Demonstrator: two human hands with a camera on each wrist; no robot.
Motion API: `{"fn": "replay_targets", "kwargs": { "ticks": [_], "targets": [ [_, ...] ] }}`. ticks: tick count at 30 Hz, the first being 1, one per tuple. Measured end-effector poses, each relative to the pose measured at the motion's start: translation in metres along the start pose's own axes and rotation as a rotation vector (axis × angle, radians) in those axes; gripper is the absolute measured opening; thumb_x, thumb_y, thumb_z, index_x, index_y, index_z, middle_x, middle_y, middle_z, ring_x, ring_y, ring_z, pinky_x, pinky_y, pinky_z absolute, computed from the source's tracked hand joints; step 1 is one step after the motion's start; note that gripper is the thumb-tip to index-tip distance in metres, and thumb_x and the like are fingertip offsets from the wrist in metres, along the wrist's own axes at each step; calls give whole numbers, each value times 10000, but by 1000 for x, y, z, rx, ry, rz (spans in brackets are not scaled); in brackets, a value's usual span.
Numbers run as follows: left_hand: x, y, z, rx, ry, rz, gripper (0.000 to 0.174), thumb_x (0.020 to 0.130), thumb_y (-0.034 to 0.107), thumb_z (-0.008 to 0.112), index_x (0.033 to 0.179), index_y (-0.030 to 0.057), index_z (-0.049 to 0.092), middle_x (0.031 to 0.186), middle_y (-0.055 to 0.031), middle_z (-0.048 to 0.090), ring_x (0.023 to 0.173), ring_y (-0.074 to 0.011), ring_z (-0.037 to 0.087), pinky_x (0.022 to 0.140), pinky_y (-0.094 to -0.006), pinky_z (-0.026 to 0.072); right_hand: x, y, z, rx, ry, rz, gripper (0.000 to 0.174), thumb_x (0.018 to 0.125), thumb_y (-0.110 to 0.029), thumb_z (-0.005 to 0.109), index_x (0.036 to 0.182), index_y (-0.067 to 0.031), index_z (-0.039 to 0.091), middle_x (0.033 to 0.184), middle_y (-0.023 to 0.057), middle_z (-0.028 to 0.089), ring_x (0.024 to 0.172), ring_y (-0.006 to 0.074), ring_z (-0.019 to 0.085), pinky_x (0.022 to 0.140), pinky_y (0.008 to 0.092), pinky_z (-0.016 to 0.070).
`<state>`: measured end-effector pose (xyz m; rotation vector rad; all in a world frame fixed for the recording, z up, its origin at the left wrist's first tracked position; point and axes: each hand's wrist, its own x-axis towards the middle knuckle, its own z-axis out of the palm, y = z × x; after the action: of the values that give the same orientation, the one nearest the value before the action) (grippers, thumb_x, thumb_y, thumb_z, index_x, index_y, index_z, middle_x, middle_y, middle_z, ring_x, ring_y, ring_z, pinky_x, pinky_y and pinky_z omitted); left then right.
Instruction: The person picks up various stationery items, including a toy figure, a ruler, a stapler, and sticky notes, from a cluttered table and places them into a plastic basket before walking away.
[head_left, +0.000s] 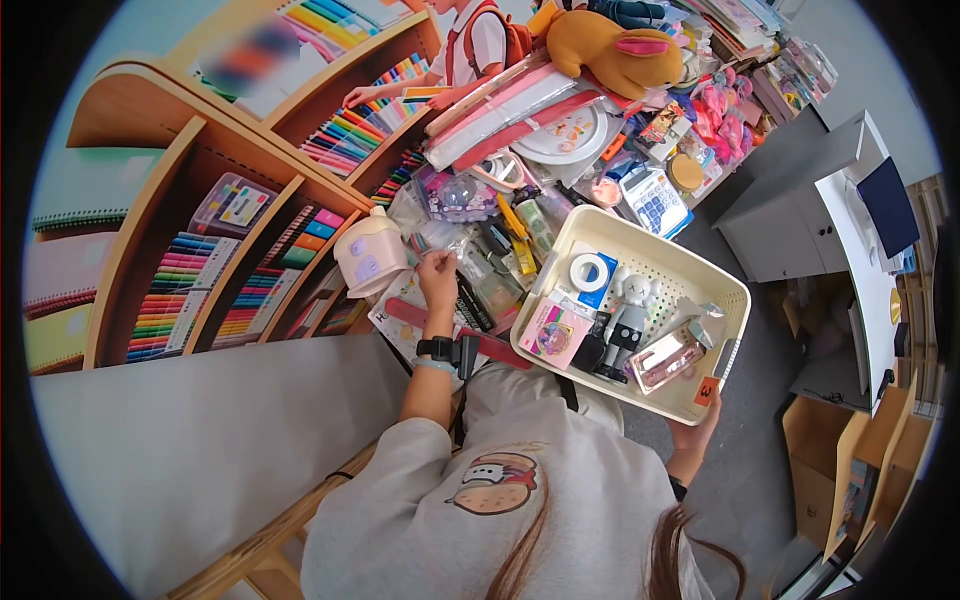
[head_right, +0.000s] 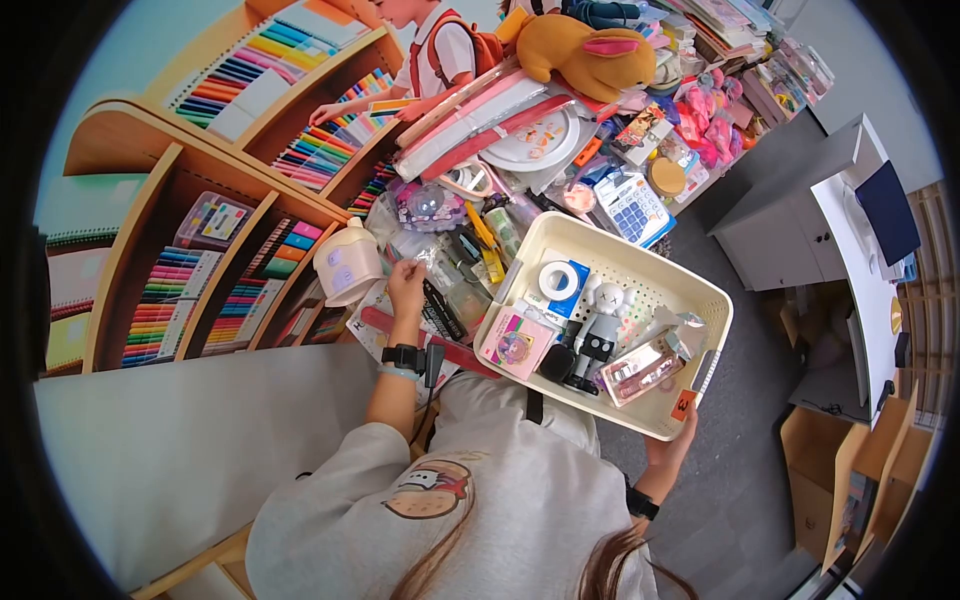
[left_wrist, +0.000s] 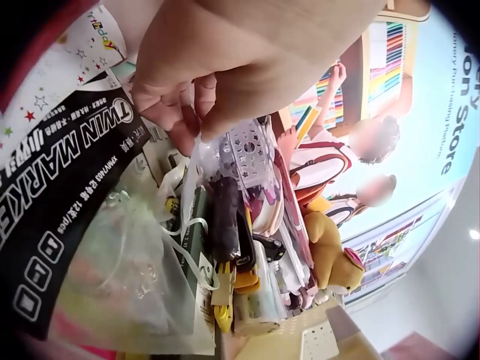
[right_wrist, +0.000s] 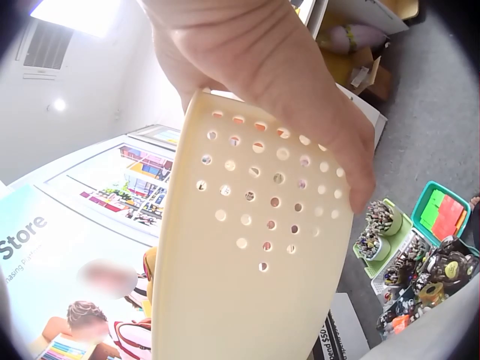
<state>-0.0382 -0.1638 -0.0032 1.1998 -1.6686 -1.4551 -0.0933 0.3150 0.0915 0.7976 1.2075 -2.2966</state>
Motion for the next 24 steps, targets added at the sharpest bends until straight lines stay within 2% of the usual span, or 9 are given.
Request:
{"fn": "replay_targets", "kwargs": {
  "ticks": [6, 12, 14, 17, 18, 19, 21, 22, 24],
  "targets": [
    [-28, 6, -28, -94, -28, -1, 169, 823, 144, 636, 903, 20, 556, 816, -17, 599, 709, -70, 536, 593, -198, 397, -1, -1, 8, 13, 1, 11, 576, 820, -490, 483, 1249, -106, 449, 1205, 84, 510, 1087, 267, 499, 872, 463, 424],
    [-73, 85, -27, -301, -108, -83, 163, 828, 97, 624, 931, 1, 542, 871, -36, 583, 791, -92, 552, 730, -213, 443, 1, -3, 2, 8, -14, 13, 571, 819, -486, 484, 1243, -105, 455, 1200, 81, 512, 1089, 267, 494, 872, 466, 421],
    [-84, 116, -15, -292, -162, 18, 163, 827, 98, 626, 935, 8, 543, 884, -33, 581, 799, -86, 549, 731, -212, 441, 1, -3, 5, 6, -21, 16, 571, 819, -487, 484, 1243, -105, 455, 1199, 80, 512, 1091, 266, 492, 876, 467, 419],
    [-103, 159, 10, -271, -325, 111, 152, 838, 106, 610, 941, 14, 546, 863, -21, 575, 768, -69, 536, 703, -199, 438, 0, -4, 11, 20, -29, 38, 573, 821, -487, 478, 1249, -107, 449, 1202, 83, 508, 1099, 266, 487, 881, 468, 417],
    [-110, 166, 22, -355, -439, 22, 147, 841, 108, 605, 944, 20, 549, 865, -20, 579, 766, -71, 545, 696, -201, 441, -1, -4, 11, 8, -13, 17, 575, 823, -487, 475, 1254, -107, 444, 1208, 85, 503, 1102, 269, 485, 882, 469, 418],
    [-123, 182, 34, -364, -512, 85, 111, 834, 86, 608, 919, 42, 551, 823, 18, 562, 737, -56, 529, 648, -192, 439, -1, -3, 12, -3, 5, -2, 577, 825, -488, 472, 1258, -108, 438, 1214, 87, 499, 1104, 271, 483, 884, 471, 418],
    [-142, 199, 54, -183, -724, 169, 92, 838, 108, 594, 889, 38, 565, 820, -9, 577, 722, -60, 540, 634, -216, 452, -4, -5, 19, 3, 0, 10, 580, 824, -487, 474, 1262, -108, 434, 1218, 88, 494, 1108, 273, 481, 884, 471, 419],
    [-150, 201, 62, -161, -881, 159, 93, 831, 109, 589, 877, 30, 576, 819, -34, 579, 725, -100, 565, 640, -245, 457, -6, -4, 22, 21, 5, 12, 583, 824, -487, 475, 1265, -108, 430, 1222, 89, 490, 1111, 274, 479, 885, 472, 419],
    [-167, 195, 80, 4, -1015, 368, 94, 816, 88, 581, 886, 25, 581, 818, -69, 577, 753, -178, 586, 663, -285, 458, -6, -4, 19, 12, -17, 15, 584, 823, -487, 476, 1265, -108, 430, 1221, 87, 491, 1110, 274, 479, 889, 471, 416]
  ]
}}
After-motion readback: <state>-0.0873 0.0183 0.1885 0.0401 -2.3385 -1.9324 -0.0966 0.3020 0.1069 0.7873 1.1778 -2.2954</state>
